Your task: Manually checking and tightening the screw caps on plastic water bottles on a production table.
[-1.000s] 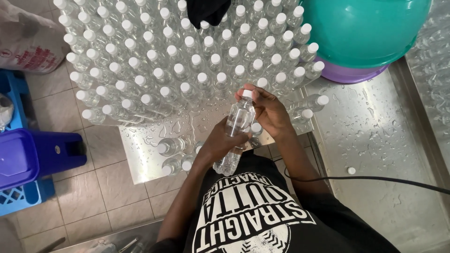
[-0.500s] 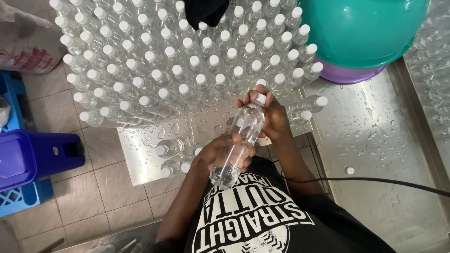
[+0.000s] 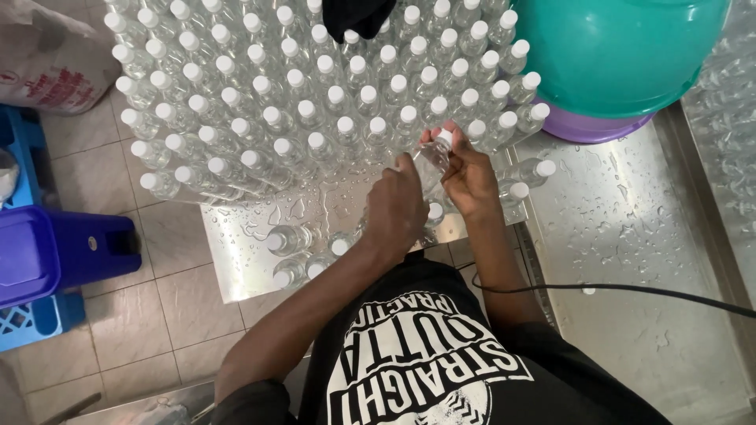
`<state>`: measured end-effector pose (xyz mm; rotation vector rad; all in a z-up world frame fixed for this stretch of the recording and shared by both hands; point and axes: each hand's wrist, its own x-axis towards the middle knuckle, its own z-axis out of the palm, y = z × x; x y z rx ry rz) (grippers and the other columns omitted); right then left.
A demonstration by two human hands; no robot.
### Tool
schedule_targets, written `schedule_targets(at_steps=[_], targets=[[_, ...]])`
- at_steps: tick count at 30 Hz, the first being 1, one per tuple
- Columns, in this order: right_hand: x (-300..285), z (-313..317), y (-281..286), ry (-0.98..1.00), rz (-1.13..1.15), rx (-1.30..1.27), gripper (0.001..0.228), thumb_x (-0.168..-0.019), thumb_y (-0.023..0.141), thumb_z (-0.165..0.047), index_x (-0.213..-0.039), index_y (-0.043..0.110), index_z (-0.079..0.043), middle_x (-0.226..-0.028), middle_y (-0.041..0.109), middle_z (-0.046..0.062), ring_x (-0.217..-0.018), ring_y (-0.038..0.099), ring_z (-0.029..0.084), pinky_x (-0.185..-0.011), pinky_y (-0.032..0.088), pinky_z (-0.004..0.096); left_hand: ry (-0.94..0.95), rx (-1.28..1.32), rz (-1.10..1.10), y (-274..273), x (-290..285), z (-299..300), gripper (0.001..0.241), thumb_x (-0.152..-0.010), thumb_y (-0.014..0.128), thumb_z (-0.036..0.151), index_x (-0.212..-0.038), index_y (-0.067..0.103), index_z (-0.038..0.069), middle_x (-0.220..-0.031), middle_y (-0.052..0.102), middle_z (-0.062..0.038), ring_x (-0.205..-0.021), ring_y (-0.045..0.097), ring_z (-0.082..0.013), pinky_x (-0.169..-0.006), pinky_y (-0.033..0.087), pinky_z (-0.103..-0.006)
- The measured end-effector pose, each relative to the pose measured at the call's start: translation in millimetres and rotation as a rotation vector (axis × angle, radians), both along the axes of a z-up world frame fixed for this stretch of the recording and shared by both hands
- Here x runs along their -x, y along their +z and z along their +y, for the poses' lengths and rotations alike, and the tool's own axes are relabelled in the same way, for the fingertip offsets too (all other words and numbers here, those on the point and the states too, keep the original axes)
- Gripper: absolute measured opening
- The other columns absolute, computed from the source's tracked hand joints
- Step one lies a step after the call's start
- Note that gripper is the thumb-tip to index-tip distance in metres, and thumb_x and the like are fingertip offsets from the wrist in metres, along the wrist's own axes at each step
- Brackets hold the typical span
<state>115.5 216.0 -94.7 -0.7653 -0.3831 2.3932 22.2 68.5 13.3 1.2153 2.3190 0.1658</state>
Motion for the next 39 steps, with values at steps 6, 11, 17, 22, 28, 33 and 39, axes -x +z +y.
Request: schedule_targets(at_steps=[6, 11, 17, 22, 28, 33, 39], targets=[[-7.4, 31.9, -42.7, -0.008, -0.111, 0.003, 0.042, -0.106, 0.075, -0.017, -0.146, 0.068, -0.005, -0.136, 0.076, 0.021, -0.127, 0.076, 0.034, -0.112, 0.064, 0.048, -0.068, -0.047, 1.063, 10.3, -40.3, 2.1, 0.043, -0.096, 0.064, 0.025, -0.136, 0.065, 0.007, -0.080, 0.067, -0.018, -0.067, 0.073, -0.0342, -0.060, 0.060, -0.0502], [-15.7, 30.8, -55.3, 0.000, -0.191, -0.006, 0.038, -0.106, 0.075, -0.019, -0.142, 0.071, -0.009, -0.126, 0.077, 0.014, -0.112, 0.075, 0.024, -0.096, 0.066, 0.035, -0.232, -0.033, 1.181, -5.0, -30.7, 6.0, 0.049, -0.105, 0.057, 0.041, -0.140, 0.061, 0.006, -0.086, 0.072, -0.024, -0.073, 0.074, -0.0394, -0.061, 0.061, -0.0532], [-21.8, 39.2, 1.7, 0.139, -0.167, -0.336, 0.049, -0.107, 0.074, -0.031, -0.152, 0.063, -0.015, -0.139, 0.072, 0.010, -0.130, 0.071, 0.026, -0.114, 0.057, 0.047, -0.319, -0.325, 0.981, -23.4, 37.1, 7.1, 0.057, -0.096, 0.075, 0.021, -0.147, 0.055, 0.006, -0.096, 0.070, -0.017, -0.082, 0.074, -0.0334, -0.068, 0.059, -0.0471], [-9.7, 20.0, 81.9, 0.337, -0.297, -0.819, 0.053, -0.101, 0.079, -0.015, -0.149, 0.062, -0.002, -0.128, 0.070, 0.013, -0.112, 0.073, 0.024, -0.098, 0.068, 0.052, -0.311, -0.424, 0.689, -34.8, 62.1, -7.5, 0.102, -0.080, 0.098, 0.039, -0.159, 0.042, 0.006, -0.118, 0.065, -0.015, -0.096, 0.073, -0.0287, -0.079, 0.060, -0.0451], [21.9, 4.8, 90.8, 0.450, -0.514, -1.278, 0.045, -0.093, 0.095, -0.020, -0.131, 0.076, -0.006, -0.111, 0.080, 0.008, -0.099, 0.078, 0.016, -0.079, 0.068, 0.029, -0.103, -0.368, -0.089, 5.3, 80.2, -56.1, 0.110, -0.099, 0.084, 0.041, -0.176, 0.011, 0.009, -0.160, 0.044, -0.032, -0.145, 0.053, -0.0546, -0.122, 0.041, -0.0670], [44.2, -4.6, 39.2, 0.785, -1.050, -1.925, 0.045, -0.107, 0.073, -0.041, -0.141, 0.069, -0.011, -0.124, 0.079, 0.012, -0.115, 0.077, 0.034, -0.098, 0.060, 0.054, 0.267, -0.532, -0.259, 71.6, 81.7, -134.6, 0.090, -0.100, 0.080, 0.027, -0.170, 0.030, 0.001, -0.164, 0.036, -0.035, -0.143, 0.048, -0.0629, -0.114, 0.046, -0.0731], [36.0, 16.9, -7.5, 0.813, -1.163, -2.120, 0.042, -0.104, 0.075, -0.040, -0.135, 0.072, -0.012, -0.110, 0.079, 0.008, -0.117, 0.072, 0.029, -0.100, 0.057, 0.048, 0.512, -0.708, -0.270, 64.0, 63.3, -203.2, 0.078, -0.102, 0.077, 0.024, -0.162, 0.039, -0.007, -0.156, 0.045, -0.032, -0.140, 0.057, -0.0519, -0.114, 0.054, -0.0576]])
